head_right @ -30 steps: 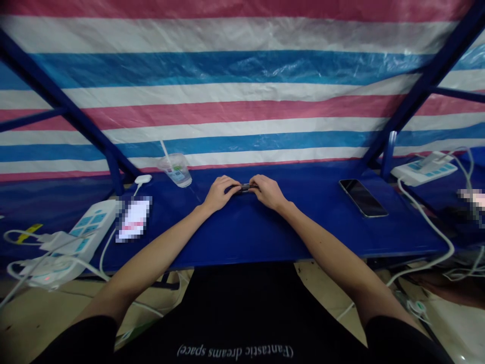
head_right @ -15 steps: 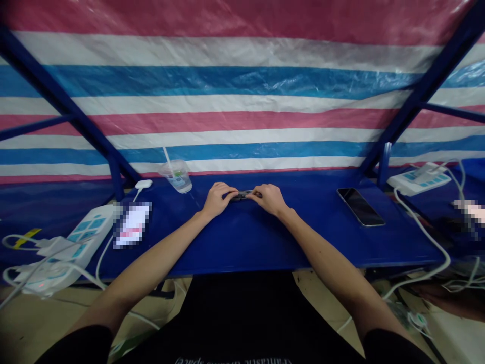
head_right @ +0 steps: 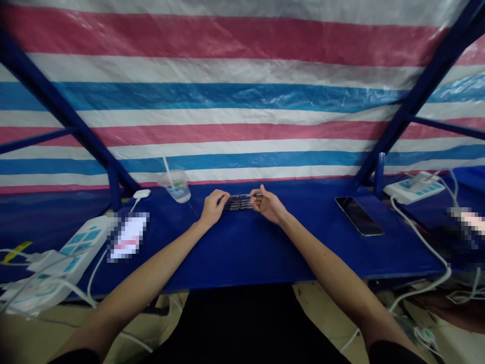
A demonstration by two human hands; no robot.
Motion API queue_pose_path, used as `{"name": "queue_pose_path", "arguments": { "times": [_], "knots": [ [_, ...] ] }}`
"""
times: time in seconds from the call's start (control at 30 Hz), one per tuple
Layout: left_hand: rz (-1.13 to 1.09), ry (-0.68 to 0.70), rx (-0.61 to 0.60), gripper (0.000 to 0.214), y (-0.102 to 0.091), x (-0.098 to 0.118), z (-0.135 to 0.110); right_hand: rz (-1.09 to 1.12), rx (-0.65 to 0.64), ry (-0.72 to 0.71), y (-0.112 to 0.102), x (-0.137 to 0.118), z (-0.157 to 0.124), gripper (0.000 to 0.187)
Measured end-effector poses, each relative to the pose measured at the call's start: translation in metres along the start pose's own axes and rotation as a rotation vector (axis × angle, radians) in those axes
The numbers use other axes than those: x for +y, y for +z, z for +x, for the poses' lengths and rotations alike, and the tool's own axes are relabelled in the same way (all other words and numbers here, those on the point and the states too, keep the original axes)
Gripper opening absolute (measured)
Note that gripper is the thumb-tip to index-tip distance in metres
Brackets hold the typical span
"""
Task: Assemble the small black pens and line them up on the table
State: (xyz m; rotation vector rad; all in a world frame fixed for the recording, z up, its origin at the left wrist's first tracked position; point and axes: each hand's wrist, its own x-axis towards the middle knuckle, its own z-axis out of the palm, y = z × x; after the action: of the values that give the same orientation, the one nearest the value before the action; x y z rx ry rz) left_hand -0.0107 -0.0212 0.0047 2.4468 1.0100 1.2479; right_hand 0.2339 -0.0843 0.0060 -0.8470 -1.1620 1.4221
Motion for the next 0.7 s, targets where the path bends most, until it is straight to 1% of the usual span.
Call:
{"name": "queue_pose_path", "arguments": {
  "times": [0.1,0.17,0.3,0.4,0.47,0.53,0.63,0.7],
  "knots": [
    [-0.017,0.011,-0.011,0.036,0.0,0.001,0.0,0.038,0.021,-0.045,0.0,0.006,0.003,0.054],
    [-0.019,0.023,-0.029,0.035,0.0,0.001,-0.001,0.059,0.024,-0.062,-0.001,0.008,0.004,0.056],
    [-0.036,0.022,-0.035,0.032,0.0,0.001,-0.001,0.011,0.044,-0.071,-0.001,0.007,0.004,0.061],
    [-0.04,0.018,-0.045,0.031,0.0,0.0,-0.001,0.045,0.056,-0.065,0.0,0.006,0.005,0.062],
    [-0.035,0.01,-0.046,0.029,0.001,-0.001,0.0,0.026,0.079,-0.081,-0.002,0.005,0.007,0.061],
    [-0.031,-0.012,-0.026,0.024,0.001,-0.003,0.001,-0.109,0.132,-0.144,-0.006,0.006,0.01,0.057],
    [-0.036,-0.067,0.003,0.012,0.003,-0.007,0.003,-0.45,0.266,-0.304,-0.015,0.009,0.017,0.044],
    [-0.046,-0.111,0.003,0.008,0.004,-0.01,0.005,-0.656,0.345,-0.387,-0.02,0.014,0.022,0.033]
  ]
}}
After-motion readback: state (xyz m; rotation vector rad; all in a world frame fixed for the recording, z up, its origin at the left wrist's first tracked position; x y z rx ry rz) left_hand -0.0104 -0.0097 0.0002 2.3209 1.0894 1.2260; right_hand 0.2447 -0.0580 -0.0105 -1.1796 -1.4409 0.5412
